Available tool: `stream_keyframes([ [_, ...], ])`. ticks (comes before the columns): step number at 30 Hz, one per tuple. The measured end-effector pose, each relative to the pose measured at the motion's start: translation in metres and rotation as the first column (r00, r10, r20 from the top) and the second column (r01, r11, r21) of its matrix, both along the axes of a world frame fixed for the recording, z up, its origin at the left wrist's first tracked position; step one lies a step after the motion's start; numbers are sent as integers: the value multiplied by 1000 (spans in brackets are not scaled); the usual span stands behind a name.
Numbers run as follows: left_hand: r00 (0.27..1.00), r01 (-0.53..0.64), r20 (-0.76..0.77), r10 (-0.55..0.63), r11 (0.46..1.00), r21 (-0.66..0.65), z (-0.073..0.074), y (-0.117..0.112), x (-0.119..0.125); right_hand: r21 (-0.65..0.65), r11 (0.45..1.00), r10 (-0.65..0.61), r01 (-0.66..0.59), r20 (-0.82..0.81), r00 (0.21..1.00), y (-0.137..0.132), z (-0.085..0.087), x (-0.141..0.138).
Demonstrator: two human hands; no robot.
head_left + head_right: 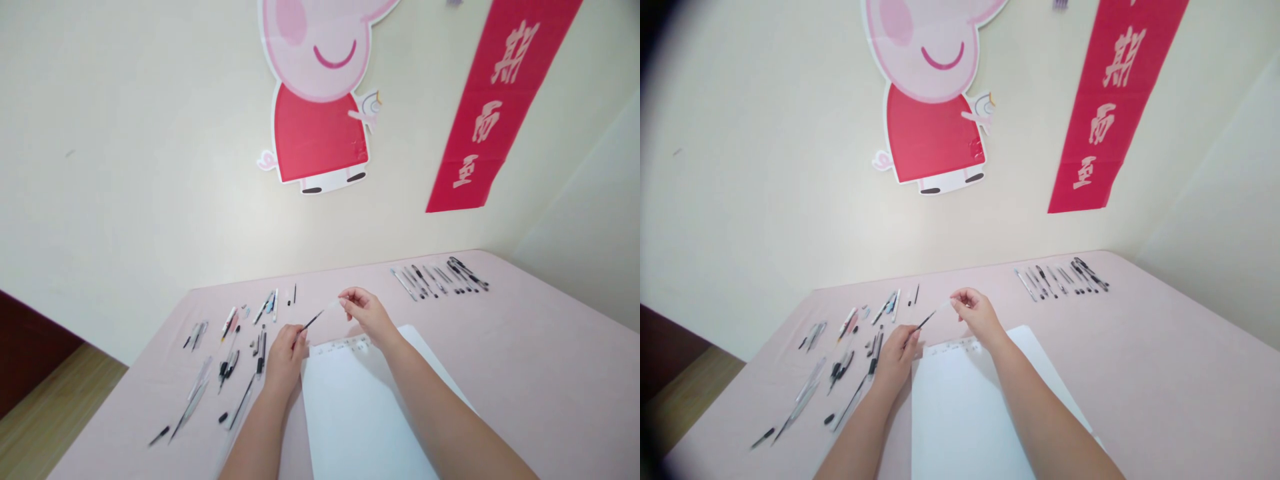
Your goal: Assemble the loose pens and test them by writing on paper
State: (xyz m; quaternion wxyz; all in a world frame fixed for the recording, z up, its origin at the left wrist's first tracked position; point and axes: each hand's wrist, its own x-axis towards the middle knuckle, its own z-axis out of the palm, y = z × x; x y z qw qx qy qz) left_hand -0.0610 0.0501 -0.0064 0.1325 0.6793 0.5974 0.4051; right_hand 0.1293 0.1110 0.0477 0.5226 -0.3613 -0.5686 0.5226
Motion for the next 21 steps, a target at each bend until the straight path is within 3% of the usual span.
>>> stream_keyframes([
  [12, 998, 48, -43, -46, 999, 25, 4, -2, 1, -9, 993, 117, -118, 218, 969, -5, -12, -10],
  [21, 996, 41, -85, -37, 998, 47, 7, -2, 1, 5, 994, 103, -109, 299, 949, -6, -14, -14],
])
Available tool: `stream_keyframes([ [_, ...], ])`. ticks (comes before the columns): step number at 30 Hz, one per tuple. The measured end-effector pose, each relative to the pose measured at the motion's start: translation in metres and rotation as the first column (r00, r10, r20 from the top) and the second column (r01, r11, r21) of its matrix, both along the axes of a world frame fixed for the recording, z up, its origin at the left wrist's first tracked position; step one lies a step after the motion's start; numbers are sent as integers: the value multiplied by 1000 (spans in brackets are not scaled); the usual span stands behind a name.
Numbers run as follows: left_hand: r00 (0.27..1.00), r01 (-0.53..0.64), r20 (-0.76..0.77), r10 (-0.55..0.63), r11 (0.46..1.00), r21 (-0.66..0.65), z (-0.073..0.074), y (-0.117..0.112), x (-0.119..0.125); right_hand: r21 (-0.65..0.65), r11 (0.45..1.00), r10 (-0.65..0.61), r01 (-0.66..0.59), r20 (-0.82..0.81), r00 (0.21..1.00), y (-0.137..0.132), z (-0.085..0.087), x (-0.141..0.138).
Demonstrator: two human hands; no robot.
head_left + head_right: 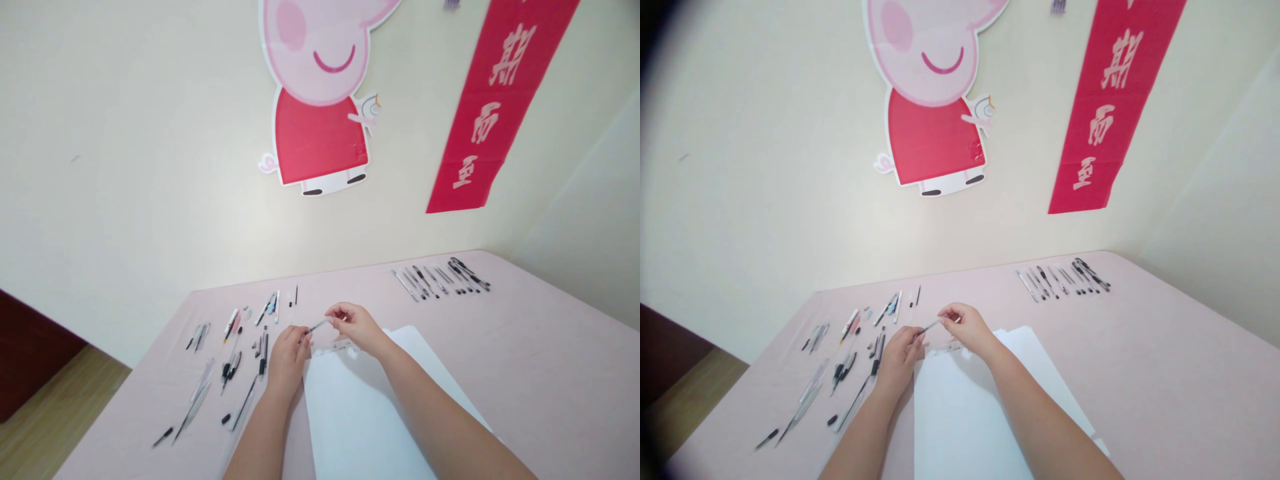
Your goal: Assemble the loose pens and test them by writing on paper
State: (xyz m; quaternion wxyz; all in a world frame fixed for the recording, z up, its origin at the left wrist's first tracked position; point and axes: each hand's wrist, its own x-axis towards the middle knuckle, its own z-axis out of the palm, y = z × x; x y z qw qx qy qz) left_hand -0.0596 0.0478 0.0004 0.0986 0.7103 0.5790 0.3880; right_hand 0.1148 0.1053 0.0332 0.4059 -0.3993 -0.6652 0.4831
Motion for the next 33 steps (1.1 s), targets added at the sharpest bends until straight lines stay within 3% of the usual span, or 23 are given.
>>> stream_keyframes([
  [8, 1000, 4, -12, -4, 1000, -12, -1, 1, 0, 37, 999, 6, -7, 25, 1000, -2, 0, -1],
  [19, 997, 35, -66, -32, 998, 43, -2, 1, -1, -51, 999, 9, -4, 85, 996, 4, -9, 3],
  [26, 995, 33, -98, -26, 997, 73, -2, 0, -1, 17, 999, 41, -46, 234, 971, 5, -16, 7],
  [33, 993, 15, -118, -5, 997, 79, -3, 1, -3, 40, 995, 80, -89, 203, 976, 5, -13, 9],
])
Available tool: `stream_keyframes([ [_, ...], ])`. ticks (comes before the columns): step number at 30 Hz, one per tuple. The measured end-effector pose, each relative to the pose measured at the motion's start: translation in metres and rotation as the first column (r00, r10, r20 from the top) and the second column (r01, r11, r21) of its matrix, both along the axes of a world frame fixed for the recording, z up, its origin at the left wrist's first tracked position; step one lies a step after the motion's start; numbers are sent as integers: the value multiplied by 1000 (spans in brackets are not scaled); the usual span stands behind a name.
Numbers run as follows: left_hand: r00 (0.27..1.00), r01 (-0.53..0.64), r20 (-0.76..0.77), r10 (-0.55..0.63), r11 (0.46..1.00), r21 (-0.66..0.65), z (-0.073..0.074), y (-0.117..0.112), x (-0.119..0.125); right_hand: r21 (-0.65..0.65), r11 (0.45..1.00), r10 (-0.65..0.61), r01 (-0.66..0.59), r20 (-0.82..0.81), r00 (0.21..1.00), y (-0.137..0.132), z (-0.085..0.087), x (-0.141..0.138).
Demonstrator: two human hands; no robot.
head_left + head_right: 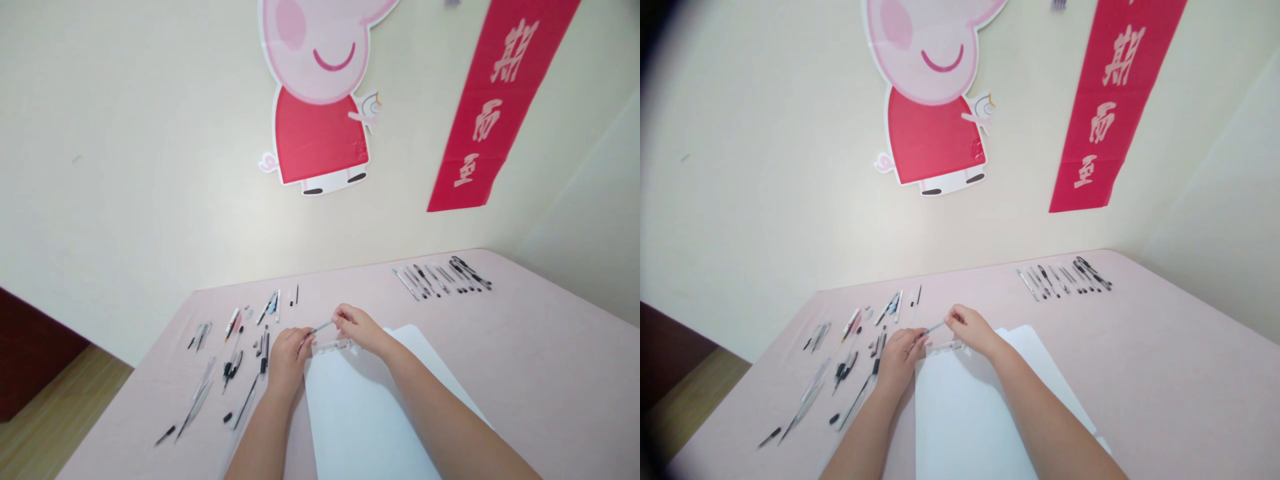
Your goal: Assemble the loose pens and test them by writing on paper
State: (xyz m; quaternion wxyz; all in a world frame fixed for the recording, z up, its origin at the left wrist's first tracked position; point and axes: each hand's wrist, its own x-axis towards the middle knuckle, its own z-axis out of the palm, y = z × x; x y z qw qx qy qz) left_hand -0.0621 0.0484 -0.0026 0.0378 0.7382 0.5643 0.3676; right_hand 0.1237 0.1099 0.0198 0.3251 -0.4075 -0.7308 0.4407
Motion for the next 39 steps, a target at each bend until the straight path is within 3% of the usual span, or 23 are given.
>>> stream_keyframes([
  [8, 1000, 15, -16, -15, 1000, -2, 0, 0, 0, 81, 997, -11, 1, 123, 992, 2, -6, -1],
  [16, 999, 18, -37, -18, 1000, 3, 0, 0, 1, 152, 988, 4, -26, 139, 990, 0, -3, 0],
  [22, 999, 26, -37, -25, 1000, 7, 0, 0, 2, 144, 990, -33, 3, 205, 978, -1, -2, 1],
  [39, 999, 30, -30, -29, 999, 14, 1, -2, 3, 152, 988, -19, -10, 188, 982, -1, 1, 1],
])
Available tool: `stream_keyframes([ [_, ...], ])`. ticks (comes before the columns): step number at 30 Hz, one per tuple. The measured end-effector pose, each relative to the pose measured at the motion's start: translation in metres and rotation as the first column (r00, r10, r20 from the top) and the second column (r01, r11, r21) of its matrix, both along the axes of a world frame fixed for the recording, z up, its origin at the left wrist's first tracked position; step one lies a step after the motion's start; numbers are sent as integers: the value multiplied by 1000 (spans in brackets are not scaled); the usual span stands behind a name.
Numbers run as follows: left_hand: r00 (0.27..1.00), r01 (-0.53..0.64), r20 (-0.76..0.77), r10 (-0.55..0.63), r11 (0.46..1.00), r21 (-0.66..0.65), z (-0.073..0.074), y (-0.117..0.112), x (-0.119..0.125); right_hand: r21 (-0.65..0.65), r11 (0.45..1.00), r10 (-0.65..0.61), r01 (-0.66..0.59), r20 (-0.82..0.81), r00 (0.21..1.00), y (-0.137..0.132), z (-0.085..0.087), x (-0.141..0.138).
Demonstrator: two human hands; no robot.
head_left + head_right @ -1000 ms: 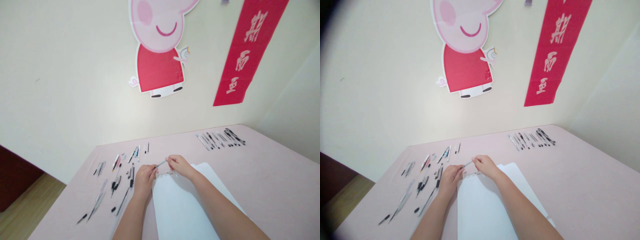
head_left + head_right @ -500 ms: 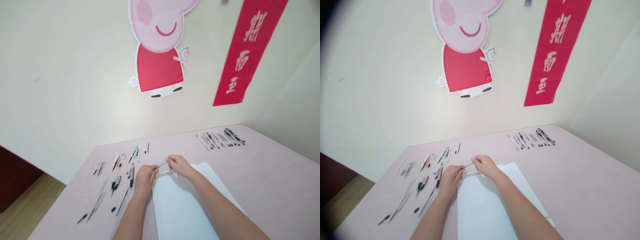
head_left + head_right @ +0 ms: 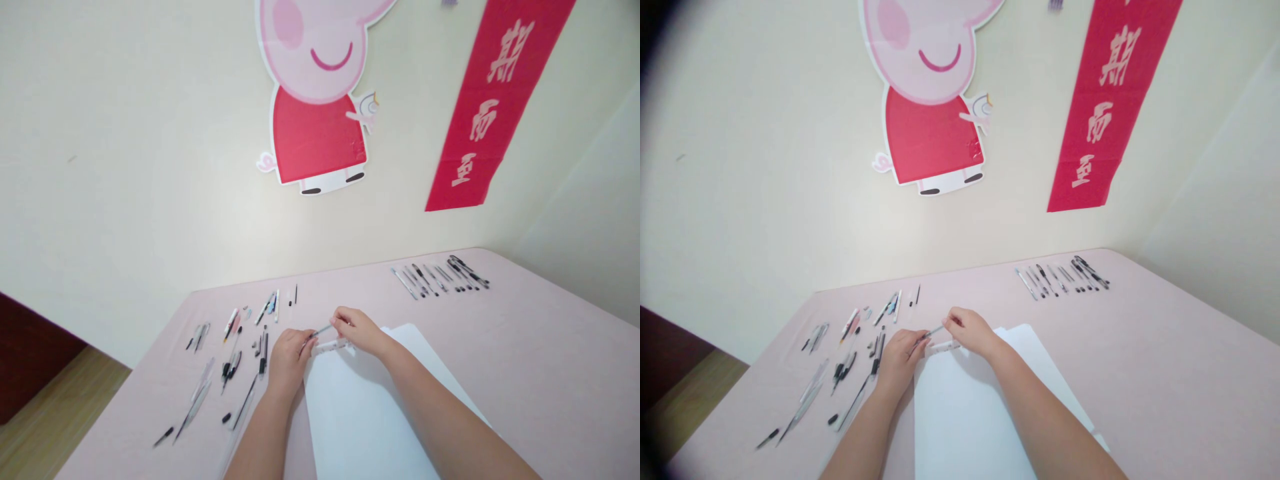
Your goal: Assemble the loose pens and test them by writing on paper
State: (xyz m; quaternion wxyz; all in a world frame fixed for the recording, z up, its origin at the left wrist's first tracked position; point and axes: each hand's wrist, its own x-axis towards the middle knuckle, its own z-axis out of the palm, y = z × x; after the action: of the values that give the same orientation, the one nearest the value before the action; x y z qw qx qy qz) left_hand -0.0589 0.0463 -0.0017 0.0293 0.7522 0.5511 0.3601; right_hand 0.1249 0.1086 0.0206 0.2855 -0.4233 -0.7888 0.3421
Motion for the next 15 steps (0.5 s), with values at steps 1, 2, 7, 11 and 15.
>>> stream_keyframes([
  [1, 1000, 0, 1, 0, 1000, -1, 0, 0, 0, 3, 1000, 11, -11, -6, 1000, 0, 0, 0],
  [2, 1000, 1, 2, -1, 1000, -1, 0, 0, 0, -2, 1000, 22, -22, -8, 1000, 0, 0, 0],
  [7, 1000, 8, -1, -8, 1000, 8, 1, 1, 1, -41, 999, 4, -2, 28, 1000, -1, -2, -1],
  [11, 1000, 8, 3, -8, 1000, 16, 0, 1, 0, -43, 999, -4, 4, -3, 1000, 1, -4, 0],
  [15, 1000, 1, 2, -1, 1000, 6, -1, 1, 0, 0, 1000, 23, -23, -23, 999, 3, -7, 1],
])
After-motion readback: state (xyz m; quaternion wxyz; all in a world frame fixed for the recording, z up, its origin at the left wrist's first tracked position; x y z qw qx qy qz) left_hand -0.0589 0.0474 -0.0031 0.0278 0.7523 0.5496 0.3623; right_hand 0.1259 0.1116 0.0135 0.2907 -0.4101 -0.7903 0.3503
